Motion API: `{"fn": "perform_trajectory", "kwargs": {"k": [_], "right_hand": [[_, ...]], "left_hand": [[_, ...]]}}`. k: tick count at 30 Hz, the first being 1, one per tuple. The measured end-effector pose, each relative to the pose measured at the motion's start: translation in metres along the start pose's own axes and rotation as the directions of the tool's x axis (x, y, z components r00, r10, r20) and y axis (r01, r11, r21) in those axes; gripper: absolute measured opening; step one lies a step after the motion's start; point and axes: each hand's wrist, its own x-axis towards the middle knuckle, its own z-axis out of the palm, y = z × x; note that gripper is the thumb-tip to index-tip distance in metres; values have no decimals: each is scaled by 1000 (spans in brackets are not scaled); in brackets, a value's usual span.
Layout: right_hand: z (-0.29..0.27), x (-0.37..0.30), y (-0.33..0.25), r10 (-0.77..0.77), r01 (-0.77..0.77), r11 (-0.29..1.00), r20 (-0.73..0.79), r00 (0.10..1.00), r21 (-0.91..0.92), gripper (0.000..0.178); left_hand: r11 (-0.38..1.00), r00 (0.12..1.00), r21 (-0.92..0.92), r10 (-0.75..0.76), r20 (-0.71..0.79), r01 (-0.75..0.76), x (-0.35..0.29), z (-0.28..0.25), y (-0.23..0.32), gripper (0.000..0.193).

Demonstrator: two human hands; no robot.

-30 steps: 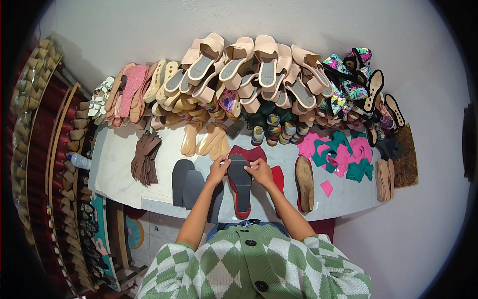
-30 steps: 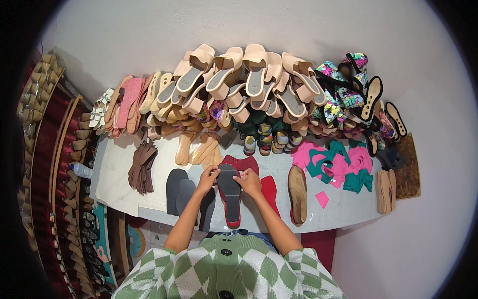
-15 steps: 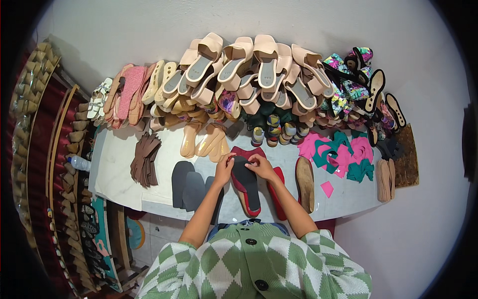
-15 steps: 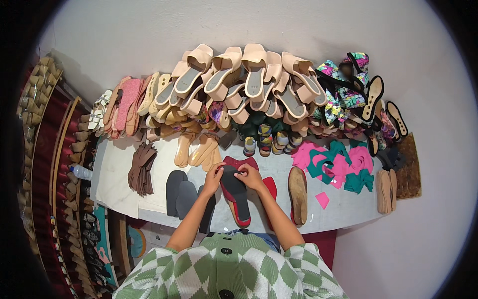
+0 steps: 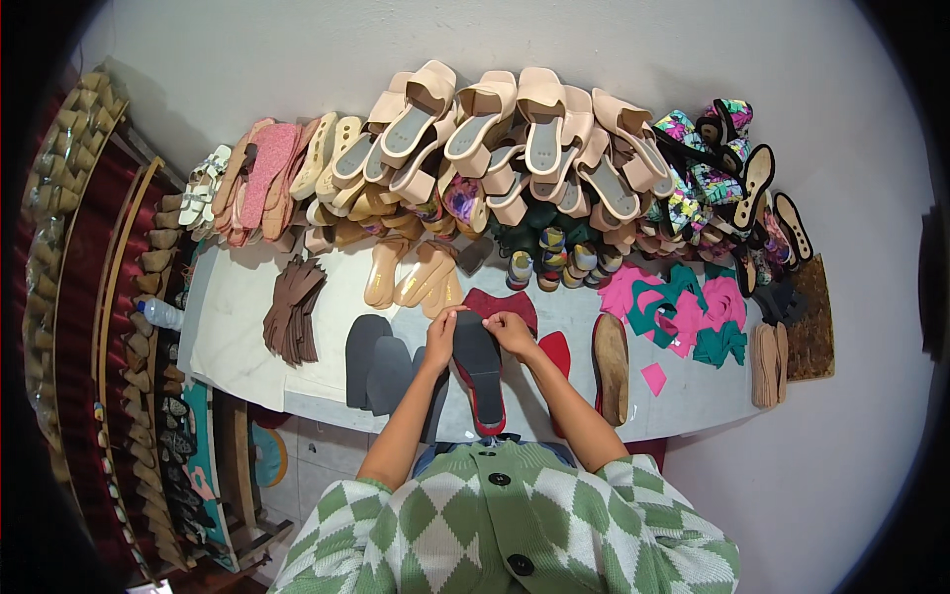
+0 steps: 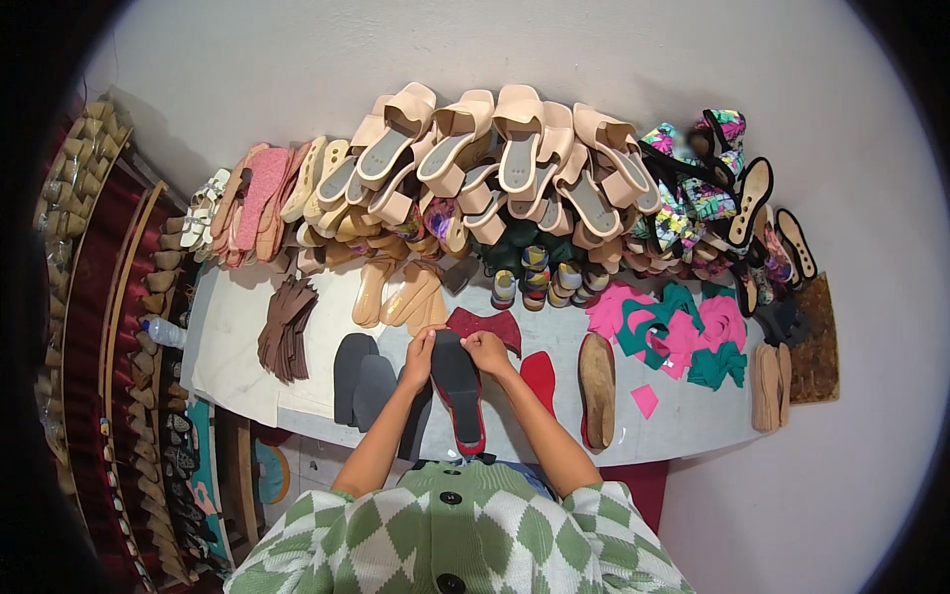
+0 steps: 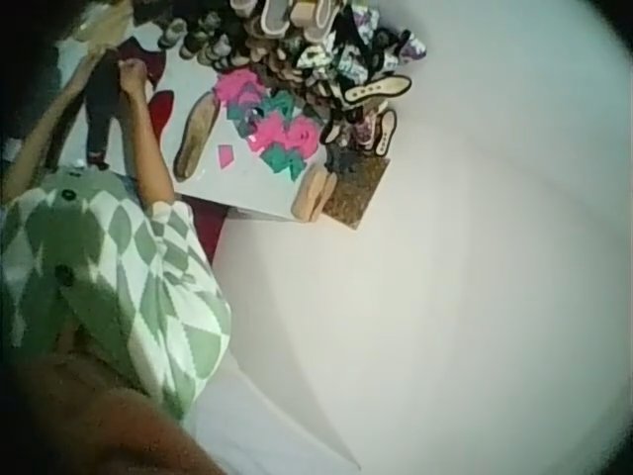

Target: Assembling the upper parts of a shoe onto a sole and placing it on a rack.

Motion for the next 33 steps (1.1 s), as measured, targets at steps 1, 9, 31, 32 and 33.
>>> {"fn": "perform_trajectory", "kwargs": {"k": [1,9,31,32,33], "right_hand": [[0,1,1,21,-21,1000,7,1000,-14,20],[7,-1,1,66,-68,998,-128,990,-9,21],[35,-33,0,-79,81,997,-362,929,-11,44],[35,-33,0,-79,81,997,-362,929,-12,44],[35,-33,0,-48,42,999,-345,938,-25,43]], "left_hand": [[1000,1000,11,2,-1,-2,0,1,1,29],[997,999,-52,-54,-7,54,4,4,-1,28],[992,985,-125,-23,-172,2,-3,18,-14,34],[992,985,-126,-24,-172,2,-9,12,-15,34],[977,995,-206,-75,-71,59,-17,3,-18,41]]}}
